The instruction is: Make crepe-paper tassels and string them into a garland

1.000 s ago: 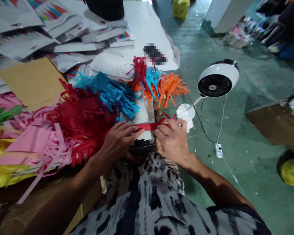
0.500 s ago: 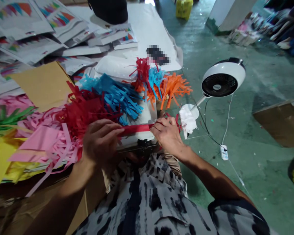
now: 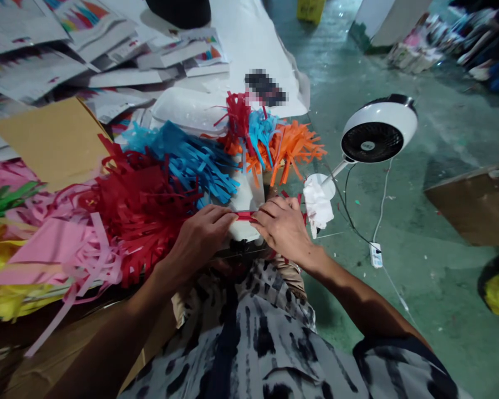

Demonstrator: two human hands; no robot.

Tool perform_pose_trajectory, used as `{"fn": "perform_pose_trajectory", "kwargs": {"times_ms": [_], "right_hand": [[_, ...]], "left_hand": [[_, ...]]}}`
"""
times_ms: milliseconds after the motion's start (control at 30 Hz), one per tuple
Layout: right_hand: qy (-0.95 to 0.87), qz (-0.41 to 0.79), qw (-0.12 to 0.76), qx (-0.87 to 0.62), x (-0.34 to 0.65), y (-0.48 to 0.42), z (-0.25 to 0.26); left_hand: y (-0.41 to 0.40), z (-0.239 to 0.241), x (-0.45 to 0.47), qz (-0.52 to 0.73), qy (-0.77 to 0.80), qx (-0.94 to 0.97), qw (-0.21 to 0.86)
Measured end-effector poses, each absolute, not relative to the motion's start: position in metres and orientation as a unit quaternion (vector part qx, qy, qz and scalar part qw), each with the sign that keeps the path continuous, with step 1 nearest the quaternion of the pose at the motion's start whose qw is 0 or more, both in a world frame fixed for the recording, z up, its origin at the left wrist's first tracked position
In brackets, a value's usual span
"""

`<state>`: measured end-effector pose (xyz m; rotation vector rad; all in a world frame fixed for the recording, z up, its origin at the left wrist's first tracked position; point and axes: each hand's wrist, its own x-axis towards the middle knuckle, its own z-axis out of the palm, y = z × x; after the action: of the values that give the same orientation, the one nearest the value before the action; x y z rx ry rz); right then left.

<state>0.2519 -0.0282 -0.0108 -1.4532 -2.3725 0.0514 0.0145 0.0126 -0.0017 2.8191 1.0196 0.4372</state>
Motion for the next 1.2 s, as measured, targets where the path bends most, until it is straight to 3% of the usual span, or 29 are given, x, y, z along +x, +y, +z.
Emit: {"fn": "perform_pose_trajectory", "kwargs": {"times_ms": [200,633,833,1000,1200], "right_hand": [[-0.817,0.02,0.17,-0.551,0.248,-0.027,-0.011],[-0.785,-0.017,0.021,-0.619,0.225,-0.013,0.003],[-0.798,-0.057,0.083,-0.594,0.221,-0.024,0.001],[-0.835,-0.031,0.12,-0.537,0.228,-0.033,-0.005],[-0.824,-0.02,0.167,-0.541,0.258,-0.041,-0.01]], "left_hand": [[0.013,-0.007,0.008,0.16,0.399,0.901,0.056],[0.026,0.001,0.012,0.033,0.504,0.863,0.018],[0.018,0.001,0.017,0.124,0.461,0.878,-0.03],[0.011,-0.004,0.015,0.141,0.33,0.933,0.009],[0.017,-0.009,-0.031,0.182,0.388,0.903,-0.038]]}}
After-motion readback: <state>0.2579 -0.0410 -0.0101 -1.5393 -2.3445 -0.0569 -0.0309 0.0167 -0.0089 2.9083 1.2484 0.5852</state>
